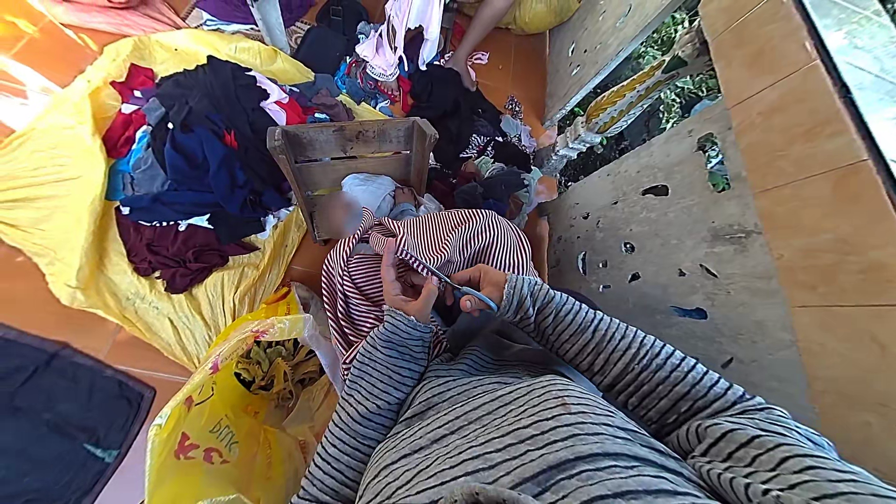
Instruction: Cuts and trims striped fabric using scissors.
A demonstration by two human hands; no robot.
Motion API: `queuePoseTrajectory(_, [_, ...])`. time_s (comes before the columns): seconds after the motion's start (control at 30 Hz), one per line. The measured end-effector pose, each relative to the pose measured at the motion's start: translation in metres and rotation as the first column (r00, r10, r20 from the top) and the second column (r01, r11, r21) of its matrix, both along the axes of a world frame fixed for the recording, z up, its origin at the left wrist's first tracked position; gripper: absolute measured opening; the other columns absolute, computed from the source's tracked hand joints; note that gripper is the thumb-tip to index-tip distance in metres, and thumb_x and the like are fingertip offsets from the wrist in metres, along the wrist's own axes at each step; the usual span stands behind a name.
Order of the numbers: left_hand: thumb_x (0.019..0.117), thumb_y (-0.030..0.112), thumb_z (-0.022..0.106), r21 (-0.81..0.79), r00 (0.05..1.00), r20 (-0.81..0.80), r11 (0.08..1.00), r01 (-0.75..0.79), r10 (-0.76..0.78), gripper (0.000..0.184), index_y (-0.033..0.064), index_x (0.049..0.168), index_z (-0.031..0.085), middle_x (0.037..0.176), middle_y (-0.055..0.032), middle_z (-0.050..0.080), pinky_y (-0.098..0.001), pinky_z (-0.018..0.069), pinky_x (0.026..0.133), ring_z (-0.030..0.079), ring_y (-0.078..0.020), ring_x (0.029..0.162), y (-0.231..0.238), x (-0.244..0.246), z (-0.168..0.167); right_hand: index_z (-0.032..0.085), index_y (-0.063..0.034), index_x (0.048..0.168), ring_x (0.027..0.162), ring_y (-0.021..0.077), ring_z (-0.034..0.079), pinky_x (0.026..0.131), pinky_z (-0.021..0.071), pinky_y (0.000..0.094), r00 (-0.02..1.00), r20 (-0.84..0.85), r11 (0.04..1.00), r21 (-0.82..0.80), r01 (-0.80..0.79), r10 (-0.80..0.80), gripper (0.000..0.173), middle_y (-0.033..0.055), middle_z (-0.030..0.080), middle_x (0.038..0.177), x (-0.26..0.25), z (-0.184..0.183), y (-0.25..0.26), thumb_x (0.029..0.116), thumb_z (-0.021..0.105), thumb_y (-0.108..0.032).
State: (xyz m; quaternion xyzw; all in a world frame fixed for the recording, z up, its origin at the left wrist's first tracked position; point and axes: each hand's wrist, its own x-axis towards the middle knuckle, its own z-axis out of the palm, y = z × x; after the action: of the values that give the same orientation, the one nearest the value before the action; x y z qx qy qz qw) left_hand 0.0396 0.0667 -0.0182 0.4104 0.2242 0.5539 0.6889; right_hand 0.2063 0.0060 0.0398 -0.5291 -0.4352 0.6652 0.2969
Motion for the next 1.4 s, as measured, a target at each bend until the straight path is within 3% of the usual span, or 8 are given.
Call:
queuePoseTrajectory(0.07, [0.0816, 0.000, 0.067, -0.037, 1.000, 0.023, 0.999, -0.016, 0.017, 0.091, -0.0107, 0.154, 0.012, 0.134, -0.0064, 0.055, -0.0202, 0.0572, 0.075, 0.063, 0.0005, 0.079, 0.002, -0.002, -0.002, 0.068, -0.0111, 0.097, 0.054, -0.0030, 0.059, 0.052, 0.0495, 0.0145, 1.000, -0.013, 1.000, 0.003, 0.001, -0.001, 0.038, -0.0135, 0.065, 0.068, 0.001, -0.002, -0.004, 0.0821, 0.082, -0.044])
queuePoseTrajectory(0.17, [0.0910, 0.000, 0.057, -0.194, 0.997, -0.014, 0.978, -0.072, 0.071, 0.052, -0.0042, 0.142, 0.046, 0.115, 0.0013, 0.068, -0.0274, 0.0558, 0.090, 0.066, -0.0046, 0.096, 0.007, -0.006, 0.006, 0.068, -0.0116, 0.097, 0.055, -0.0033, 0.059, 0.053, 0.0496, 0.0142, 1.000, 0.000, 1.000, 0.006, -0.007, 0.007, 0.039, -0.0137, 0.065, 0.069, 0.001, 0.001, -0.008, 0.0824, 0.082, -0.045])
queuePoseTrajectory(0.33, [0.0918, -0.016, 0.056, -0.438, 0.976, -0.138, 0.873, -0.213, 0.169, 0.025, -0.0045, 0.113, 0.065, 0.089, -0.0021, 0.072, -0.0285, 0.0611, 0.077, 0.070, -0.0104, 0.078, 0.012, -0.009, 0.033, 0.069, -0.0119, 0.098, 0.056, -0.0045, 0.059, 0.053, 0.0492, 0.0133, 1.000, 0.009, 1.000, -0.011, 0.013, -0.013, 0.036, -0.0144, 0.066, 0.071, -0.003, 0.004, -0.012, 0.0808, 0.084, -0.040])
queuePoseTrajectory(0.63, [0.0829, -0.013, 0.062, -0.290, 0.957, -0.189, 0.919, -0.267, 0.218, 0.023, -0.0035, 0.103, 0.068, 0.085, 0.0018, 0.072, -0.0224, 0.0586, 0.074, 0.067, -0.0041, 0.075, 0.009, -0.010, 0.015, 0.067, -0.0083, 0.102, 0.057, -0.0044, 0.058, 0.056, 0.0489, 0.0138, 0.999, 0.044, 0.999, -0.013, -0.031, 0.031, 0.038, -0.0142, 0.063, 0.068, -0.008, 0.004, -0.001, 0.0844, 0.079, -0.040])
queuePoseTrajectory(0.7, [0.0819, -0.014, 0.062, -0.291, 0.957, -0.185, 0.917, -0.271, 0.224, 0.027, -0.0037, 0.107, 0.066, 0.084, 0.0014, 0.070, -0.0217, 0.0583, 0.069, 0.066, -0.0046, 0.070, 0.009, -0.009, 0.017, 0.066, -0.0078, 0.102, 0.057, -0.0039, 0.058, 0.057, 0.0497, 0.0142, 0.998, 0.046, 0.999, -0.017, -0.041, 0.042, 0.039, -0.0139, 0.062, 0.068, -0.008, 0.003, 0.001, 0.0849, 0.078, -0.041])
queuePoseTrajectory(0.83, [0.0808, -0.016, 0.062, -0.268, 0.966, -0.165, 0.933, -0.240, 0.201, 0.049, -0.0099, 0.129, 0.057, 0.110, -0.0036, 0.071, -0.0196, 0.0579, 0.071, 0.067, -0.0030, 0.076, 0.007, -0.011, 0.018, 0.066, -0.0105, 0.103, 0.058, -0.0027, 0.061, 0.058, 0.0518, 0.0152, 0.998, -0.030, 0.999, 0.000, -0.047, 0.047, 0.045, -0.0141, 0.064, 0.069, -0.007, -0.007, 0.005, 0.0836, 0.078, -0.049])
queuePoseTrajectory(0.97, [0.0813, -0.014, 0.061, -0.231, 0.973, -0.126, 0.948, -0.218, 0.193, 0.061, -0.0116, 0.141, 0.047, 0.119, -0.0039, 0.068, -0.0186, 0.0576, 0.073, 0.066, -0.0012, 0.078, 0.006, -0.013, 0.015, 0.067, -0.0110, 0.104, 0.059, -0.0019, 0.062, 0.060, 0.0528, 0.0168, 0.992, -0.099, 0.996, 0.055, -0.072, 0.077, 0.052, -0.0141, 0.065, 0.070, -0.008, -0.017, 0.010, 0.0838, 0.076, -0.058])
queuePoseTrajectory(1.4, [0.0794, -0.014, 0.062, -0.173, 0.985, -0.068, 0.970, -0.170, 0.160, 0.079, -0.0128, 0.151, 0.028, 0.121, -0.0051, 0.067, -0.0182, 0.0573, 0.071, 0.066, -0.0008, 0.076, 0.006, -0.014, 0.010, 0.069, -0.0113, 0.104, 0.059, -0.0023, 0.062, 0.058, 0.0528, 0.0162, 0.967, -0.218, 0.990, 0.084, -0.113, 0.129, 0.052, -0.0138, 0.067, 0.070, 0.000, -0.026, 0.007, 0.0824, 0.079, -0.057])
